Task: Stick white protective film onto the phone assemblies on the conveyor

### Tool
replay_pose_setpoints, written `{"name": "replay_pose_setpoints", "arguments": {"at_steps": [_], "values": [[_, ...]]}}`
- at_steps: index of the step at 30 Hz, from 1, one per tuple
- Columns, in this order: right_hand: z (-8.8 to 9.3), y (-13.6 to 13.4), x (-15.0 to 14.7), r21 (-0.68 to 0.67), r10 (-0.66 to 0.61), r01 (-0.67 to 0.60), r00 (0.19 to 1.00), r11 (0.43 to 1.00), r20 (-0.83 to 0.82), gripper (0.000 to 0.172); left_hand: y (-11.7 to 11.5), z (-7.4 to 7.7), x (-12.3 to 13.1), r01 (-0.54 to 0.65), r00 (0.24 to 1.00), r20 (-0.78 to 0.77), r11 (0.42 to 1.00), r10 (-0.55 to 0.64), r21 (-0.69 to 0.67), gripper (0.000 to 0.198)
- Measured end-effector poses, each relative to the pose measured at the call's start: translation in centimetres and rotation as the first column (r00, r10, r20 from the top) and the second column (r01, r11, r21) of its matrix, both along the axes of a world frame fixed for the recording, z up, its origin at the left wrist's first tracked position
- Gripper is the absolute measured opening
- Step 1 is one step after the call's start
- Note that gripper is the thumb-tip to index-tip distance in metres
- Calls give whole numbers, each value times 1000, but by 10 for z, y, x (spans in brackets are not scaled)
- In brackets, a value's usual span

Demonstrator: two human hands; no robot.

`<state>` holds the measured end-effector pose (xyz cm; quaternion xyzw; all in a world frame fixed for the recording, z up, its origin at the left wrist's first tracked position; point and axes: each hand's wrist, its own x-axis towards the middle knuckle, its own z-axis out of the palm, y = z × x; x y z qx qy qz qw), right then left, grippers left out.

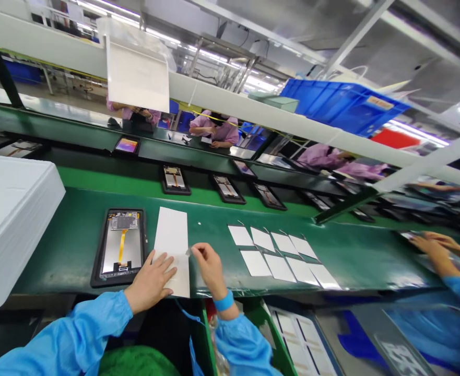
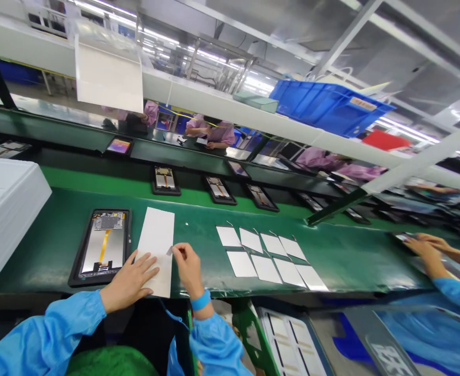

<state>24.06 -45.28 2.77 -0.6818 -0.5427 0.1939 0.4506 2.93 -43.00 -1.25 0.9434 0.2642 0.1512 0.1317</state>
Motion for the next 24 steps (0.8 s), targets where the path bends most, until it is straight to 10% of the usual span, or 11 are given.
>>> {"name": "replay_pose_setpoints", "arguments": {"at_steps": [7, 13, 24], "values": [[38, 90, -55, -12, 361, -363, 929, 932, -85, 17, 9, 26, -51, -101, 982, 164, 995, 98, 13, 37], [-3, 148, -138, -105, 441, -446, 895, 889, -62, 6, 42, 13, -121, -529, 848, 130, 838, 514, 135, 49], [-34, 171, -166, -162, 434, -420, 899, 893, 58, 14, 44, 9, -114, -487, 872, 114, 865, 475, 121, 57]]}}
